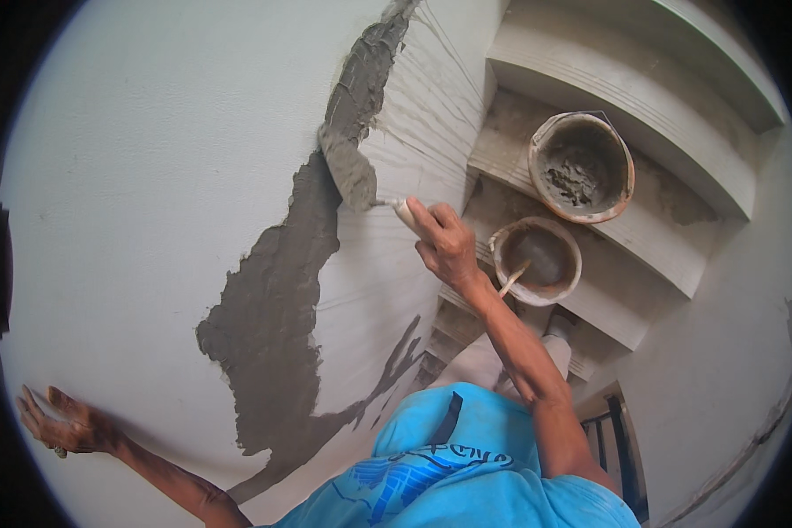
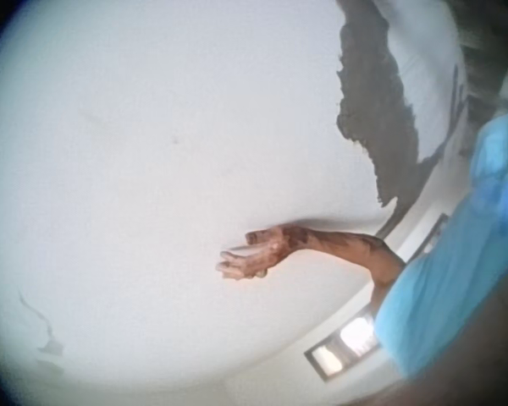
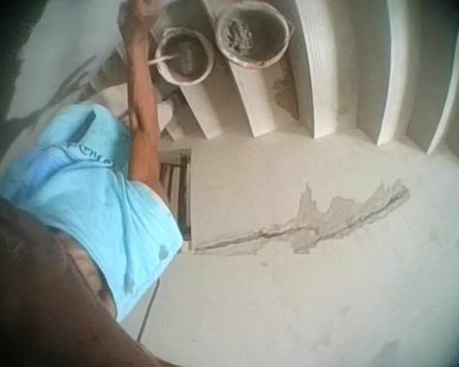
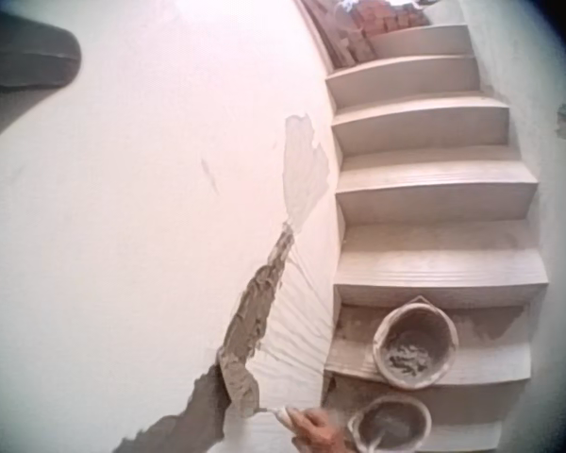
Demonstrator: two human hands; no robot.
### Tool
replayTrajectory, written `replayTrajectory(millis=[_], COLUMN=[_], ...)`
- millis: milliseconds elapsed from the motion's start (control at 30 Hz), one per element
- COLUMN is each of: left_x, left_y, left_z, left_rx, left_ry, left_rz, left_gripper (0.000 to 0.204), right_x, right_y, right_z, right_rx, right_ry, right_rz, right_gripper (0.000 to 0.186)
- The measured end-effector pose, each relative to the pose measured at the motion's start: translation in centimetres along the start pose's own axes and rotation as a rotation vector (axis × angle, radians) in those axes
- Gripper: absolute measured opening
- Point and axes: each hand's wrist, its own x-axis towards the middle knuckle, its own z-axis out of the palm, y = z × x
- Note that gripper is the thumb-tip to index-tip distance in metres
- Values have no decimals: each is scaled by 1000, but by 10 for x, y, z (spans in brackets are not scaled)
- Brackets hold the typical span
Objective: The person applies plaster to a wall using a trowel and a brush. They scoop plaster from buckets placed on the stairs and spread it onto the wall surface, smoothing it with the trowel and brushing the edges with the brush.
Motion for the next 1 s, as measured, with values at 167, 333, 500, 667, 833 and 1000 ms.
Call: replayTrajectory(millis=[167, 333, 500, 667, 833, 1000], left_x=[1, 1, 2, 2, 1, 2], left_y=[3, 3, 4, 4, 2, 3], left_z=[-2, -1, -1, 0, -1, -1], left_rx=[-7, -6, 12, 17, 9, 10], left_ry=[-5, -4, -7, -7, 3, 12], left_rz=[-20, -13, -12, -15, -6, 1], left_gripper=[54, 55, 55, 56, 57, 56], right_x=[-25, -14, -20, -48, -65, -39], right_y=[-4, -11, -27, -44, -42, -40], right_z=[-12, -1, 35, 57, 33, 27], right_rx=[-2, 8, -80, -46, -3, 26], right_ry=[-47, 66, 53, 44, -37, 69], right_rz=[-5, 83, 103, 95, 55, 105], right_gripper=[81, 81, 84, 87, 86, 85])
